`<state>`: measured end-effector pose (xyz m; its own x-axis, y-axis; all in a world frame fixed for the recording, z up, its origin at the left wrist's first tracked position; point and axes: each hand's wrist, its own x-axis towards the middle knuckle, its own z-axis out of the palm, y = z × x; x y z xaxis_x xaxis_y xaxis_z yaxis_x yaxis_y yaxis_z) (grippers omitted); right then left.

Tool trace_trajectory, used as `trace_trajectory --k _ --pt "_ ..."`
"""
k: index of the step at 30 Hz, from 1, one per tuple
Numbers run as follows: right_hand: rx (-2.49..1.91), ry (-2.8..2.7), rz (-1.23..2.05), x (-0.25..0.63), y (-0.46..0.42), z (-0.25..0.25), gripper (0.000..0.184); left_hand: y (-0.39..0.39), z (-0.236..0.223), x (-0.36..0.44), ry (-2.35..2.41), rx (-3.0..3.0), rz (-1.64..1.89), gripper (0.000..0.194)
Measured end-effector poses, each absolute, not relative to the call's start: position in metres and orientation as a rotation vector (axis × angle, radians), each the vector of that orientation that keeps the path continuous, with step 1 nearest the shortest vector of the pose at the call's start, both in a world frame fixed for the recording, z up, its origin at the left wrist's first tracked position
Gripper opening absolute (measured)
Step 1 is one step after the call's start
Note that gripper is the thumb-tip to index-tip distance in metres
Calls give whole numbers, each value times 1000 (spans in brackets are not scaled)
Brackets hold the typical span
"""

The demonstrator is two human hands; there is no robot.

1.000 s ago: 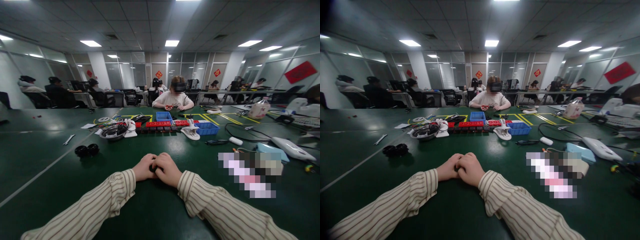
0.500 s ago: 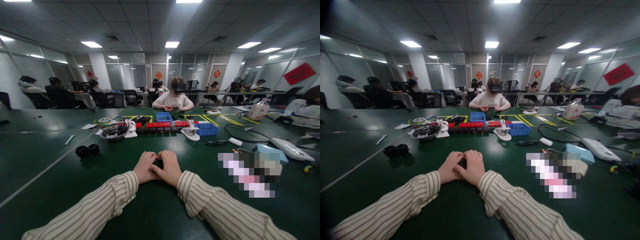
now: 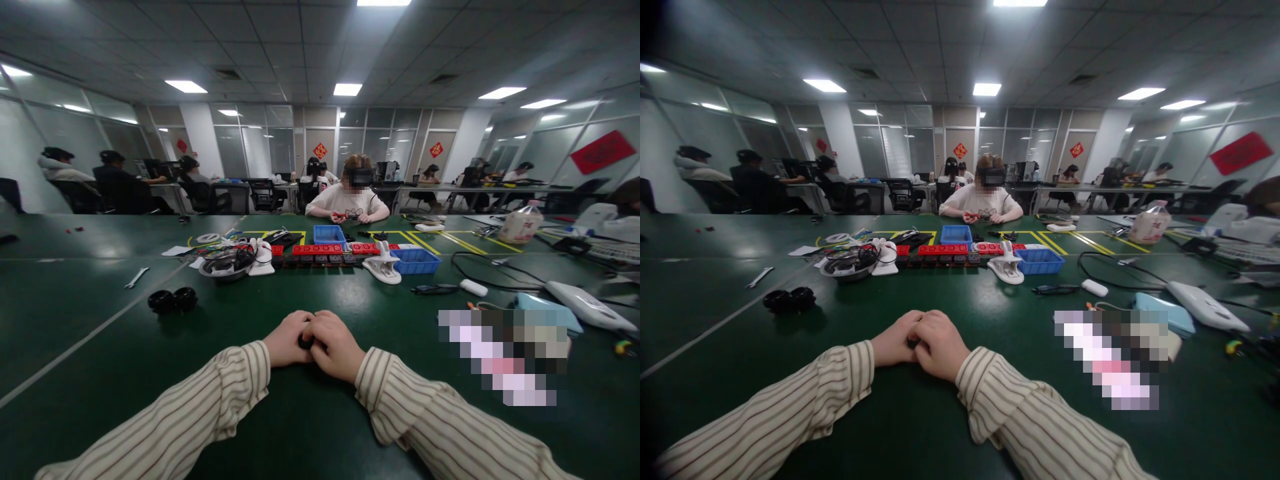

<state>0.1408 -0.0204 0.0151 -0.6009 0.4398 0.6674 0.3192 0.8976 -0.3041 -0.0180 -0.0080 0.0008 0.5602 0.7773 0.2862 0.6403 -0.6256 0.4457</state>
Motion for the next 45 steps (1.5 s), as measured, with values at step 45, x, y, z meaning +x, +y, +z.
trace_trajectory --k 45 --pt "-965 -2214 147 142 -14 16 8 -15 4 -13 1414 2564 744 45"
